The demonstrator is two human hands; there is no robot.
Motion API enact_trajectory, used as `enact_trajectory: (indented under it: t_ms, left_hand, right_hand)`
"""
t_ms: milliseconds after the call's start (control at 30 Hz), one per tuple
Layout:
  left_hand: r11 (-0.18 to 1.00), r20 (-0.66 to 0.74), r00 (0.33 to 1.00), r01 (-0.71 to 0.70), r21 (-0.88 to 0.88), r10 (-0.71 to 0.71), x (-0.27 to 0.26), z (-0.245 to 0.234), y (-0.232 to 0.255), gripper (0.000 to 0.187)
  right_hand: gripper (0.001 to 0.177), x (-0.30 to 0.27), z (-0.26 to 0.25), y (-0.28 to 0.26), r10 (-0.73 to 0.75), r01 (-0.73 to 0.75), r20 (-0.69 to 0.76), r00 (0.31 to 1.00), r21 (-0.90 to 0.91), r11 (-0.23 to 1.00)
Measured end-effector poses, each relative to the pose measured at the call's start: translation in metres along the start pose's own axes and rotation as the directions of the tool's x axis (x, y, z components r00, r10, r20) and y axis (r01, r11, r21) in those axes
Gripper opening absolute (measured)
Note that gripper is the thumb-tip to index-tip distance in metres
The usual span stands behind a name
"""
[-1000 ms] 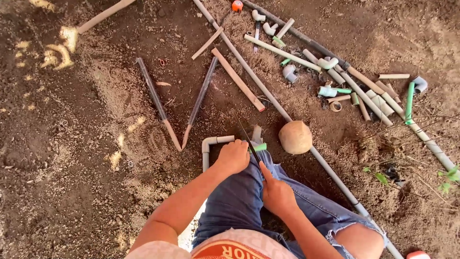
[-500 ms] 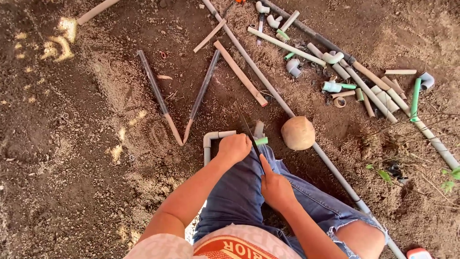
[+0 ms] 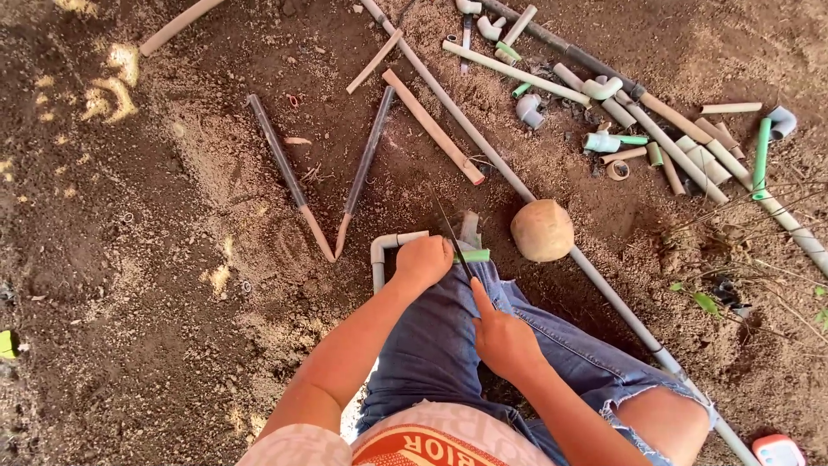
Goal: Sawing a green PVC pipe using a handheld hacksaw blade while sitting on the ground.
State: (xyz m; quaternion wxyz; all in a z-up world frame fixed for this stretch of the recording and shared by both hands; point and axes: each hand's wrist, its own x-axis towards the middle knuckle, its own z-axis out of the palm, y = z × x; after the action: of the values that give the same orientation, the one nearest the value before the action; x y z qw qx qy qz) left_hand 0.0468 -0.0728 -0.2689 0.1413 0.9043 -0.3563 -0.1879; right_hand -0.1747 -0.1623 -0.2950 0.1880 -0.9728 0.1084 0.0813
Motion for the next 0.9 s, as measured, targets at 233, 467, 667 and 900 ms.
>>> enact_trajectory:
  t_ms: [233, 467, 667, 900]
  left_hand:
    - [0.995, -0.317, 0.947, -0.022, 0.095, 0.052, 0.006, 0.036, -0.002, 0.043]
    - [0.982, -0.352, 0.923, -0.104, 0.161, 0.156, 0.009, 0.042, -0.013, 0.042]
    - [0.986, -0.376, 0.916, -0.091, 0.142, 0.139, 0.022, 0.053, -0.028, 0.041]
    - [0.985, -0.301, 0.943, -0.107, 0.133, 0.143, 0.019, 0.04, -0.022, 0.043]
  right_hand:
    - [0.074, -0.015, -0.024, -0.015, 0.149, -0.116, -0.156, 0.977, 0.203, 0.972]
    - [0.073, 0.013, -0.016, -0.004, 0.148, -0.138, -0.165, 0.975, 0.074, 0.988]
    - [0.083, -0.034, -0.013, -0.01, 0.156, -0.147, -0.128, 0.979, 0.07, 0.987]
    - [0.076, -0.015, -0.032, -0.012, 0.222, -0.216, -0.075, 0.972, 0.078, 0.973]
